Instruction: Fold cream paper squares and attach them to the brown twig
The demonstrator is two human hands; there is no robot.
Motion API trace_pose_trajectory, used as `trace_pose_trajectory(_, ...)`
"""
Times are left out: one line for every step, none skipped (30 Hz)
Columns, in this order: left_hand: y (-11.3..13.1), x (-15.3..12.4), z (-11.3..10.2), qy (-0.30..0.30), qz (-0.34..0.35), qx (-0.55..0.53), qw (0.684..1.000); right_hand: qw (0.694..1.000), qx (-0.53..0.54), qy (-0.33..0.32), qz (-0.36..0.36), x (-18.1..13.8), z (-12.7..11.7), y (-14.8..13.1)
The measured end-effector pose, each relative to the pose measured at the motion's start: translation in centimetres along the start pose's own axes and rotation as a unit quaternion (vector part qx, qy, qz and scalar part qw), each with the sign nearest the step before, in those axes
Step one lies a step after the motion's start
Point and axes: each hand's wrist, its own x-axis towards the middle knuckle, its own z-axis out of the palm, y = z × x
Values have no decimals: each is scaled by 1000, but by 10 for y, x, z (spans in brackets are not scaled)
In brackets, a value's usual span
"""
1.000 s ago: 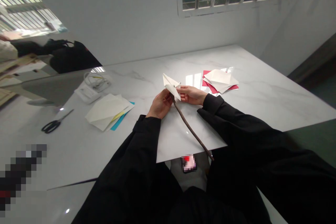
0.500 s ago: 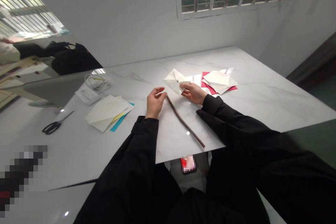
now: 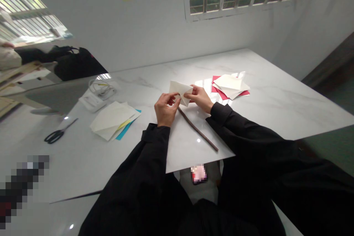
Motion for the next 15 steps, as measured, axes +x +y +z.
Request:
trace_pose_trajectory(0, 0, 0, 3, -2, -5, 1000, 1000, 0, -5, 0, -1, 1, -1)
trace_pose_trajectory(-1, 0, 0, 6, -5, -10, 1000, 1000, -1, -9, -1, -2, 2, -1)
trace_pose_trajectory(-2, 0, 0, 8, -9, -16, 1000, 1000, -2, -12, -2, -2, 2, -1)
trace_pose_trajectory(-2, 1, 0, 8, -13, -19, 1000, 1000, -4, -16, -3, -3, 3, -1)
trace_pose_trajectory(-3, 1, 0, 6, -17, -20, 1000, 1000, -4, -21, -5, -3, 3, -1)
trace_pose_trajectory(-4, 1, 0, 2, -19, -17, 1000, 1000, -4, -25, -7, -4, 3, -1)
trace_pose_trajectory(-6, 2, 0, -4, -18, -10, 1000, 1000, -4, -29, -8, -4, 3, -1)
trace_pose_trajectory(-7, 2, -1, -11, -15, -3, 1000, 999, -6, -32, -9, -4, 4, -1)
trace_pose_trajectory(-9, 3, -1, -18, -10, 3, 1000, 999, -10, -34, -9, -4, 4, -1)
trace_pose_trajectory(-11, 3, -2, -25, -4, 7, 1000, 999, -15, -36, -9, -5, 4, -1)
trace_pose_trajectory(-12, 4, -2, -31, 1, 8, 999, 999, -20, -36, -10, -5, 5, -1)
trace_pose_trajectory(-13, 4, -2, -35, 6, 7, 999, 999, -24, -37, -11, -5, 5, -2)
trace_pose_trajectory(-14, 4, -2, -37, 12, 8, 999, 999, -26, -40, -12, -5, 6, -2)
trace_pose_trajectory(-15, 4, -3, -35, 19, 11, 999, 999, -27, -43, -14, -5, 6, -2)
trace_pose_trajectory(-15, 3, -3, -31, 28, 18, 999, 998, -26, -47, -15, -5, 6, -2)
